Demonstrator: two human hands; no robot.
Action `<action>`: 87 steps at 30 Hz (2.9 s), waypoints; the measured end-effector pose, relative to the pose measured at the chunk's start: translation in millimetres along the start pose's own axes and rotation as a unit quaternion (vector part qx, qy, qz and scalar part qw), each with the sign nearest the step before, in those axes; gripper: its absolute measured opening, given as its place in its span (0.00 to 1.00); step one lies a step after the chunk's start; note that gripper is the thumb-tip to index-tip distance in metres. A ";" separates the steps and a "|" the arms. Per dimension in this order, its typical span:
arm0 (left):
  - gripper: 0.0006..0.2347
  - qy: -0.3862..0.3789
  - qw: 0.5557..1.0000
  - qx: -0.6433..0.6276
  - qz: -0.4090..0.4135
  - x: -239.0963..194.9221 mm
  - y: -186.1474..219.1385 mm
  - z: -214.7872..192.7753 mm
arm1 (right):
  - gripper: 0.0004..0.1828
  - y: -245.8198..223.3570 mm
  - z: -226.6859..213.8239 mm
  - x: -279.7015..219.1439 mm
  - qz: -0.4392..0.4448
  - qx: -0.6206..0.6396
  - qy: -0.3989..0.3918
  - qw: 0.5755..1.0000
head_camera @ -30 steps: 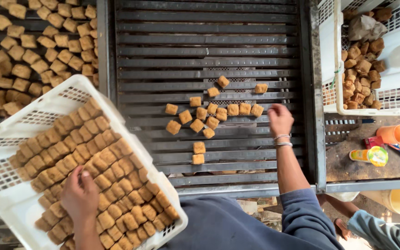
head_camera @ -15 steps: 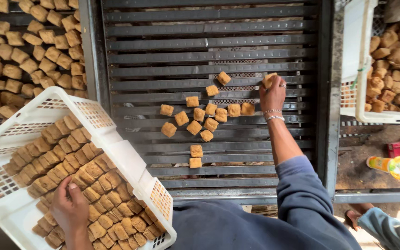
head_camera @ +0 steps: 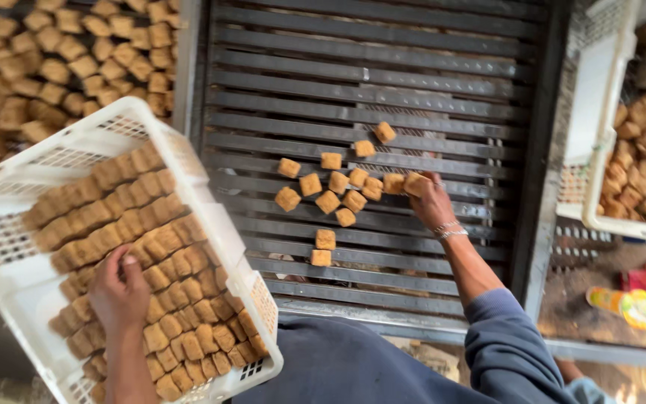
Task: The person picks small brown food items from a metal conveyor belt and places them into a white plastic basket. They continue transferring items from the belt to the basket, arranging them in rows as they fill the container.
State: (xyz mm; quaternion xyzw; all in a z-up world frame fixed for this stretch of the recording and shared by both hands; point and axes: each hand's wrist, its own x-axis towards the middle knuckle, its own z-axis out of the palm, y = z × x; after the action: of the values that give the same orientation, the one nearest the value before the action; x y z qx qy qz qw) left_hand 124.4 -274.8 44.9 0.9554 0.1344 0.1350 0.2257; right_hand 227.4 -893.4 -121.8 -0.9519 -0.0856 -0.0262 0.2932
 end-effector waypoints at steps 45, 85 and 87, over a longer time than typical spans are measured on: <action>0.13 0.001 0.997 -0.047 -0.063 -1.0 -20.6 1.7 | 0.37 -118.8 79.0 -1.3 0.039 -0.003 -0.082 0.996; 0.24 -0.121 0.961 -0.109 -0.224 46.0 -86.7 -121.0 | 0.15 -657.8 181.6 125.0 -0.425 -0.387 -0.533 0.620; 0.28 -0.177 0.946 -0.125 -0.241 57.1 -89.4 -122.2 | 0.20 -652.8 182.5 131.9 -0.400 -0.358 -0.553 0.637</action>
State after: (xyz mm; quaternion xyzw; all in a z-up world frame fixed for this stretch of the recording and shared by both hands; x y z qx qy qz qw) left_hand 120.9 -131.3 119.7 0.8671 0.3004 -0.0789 0.3895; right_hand 240.9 -240.3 101.9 -0.6918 -0.5877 0.3621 -0.2120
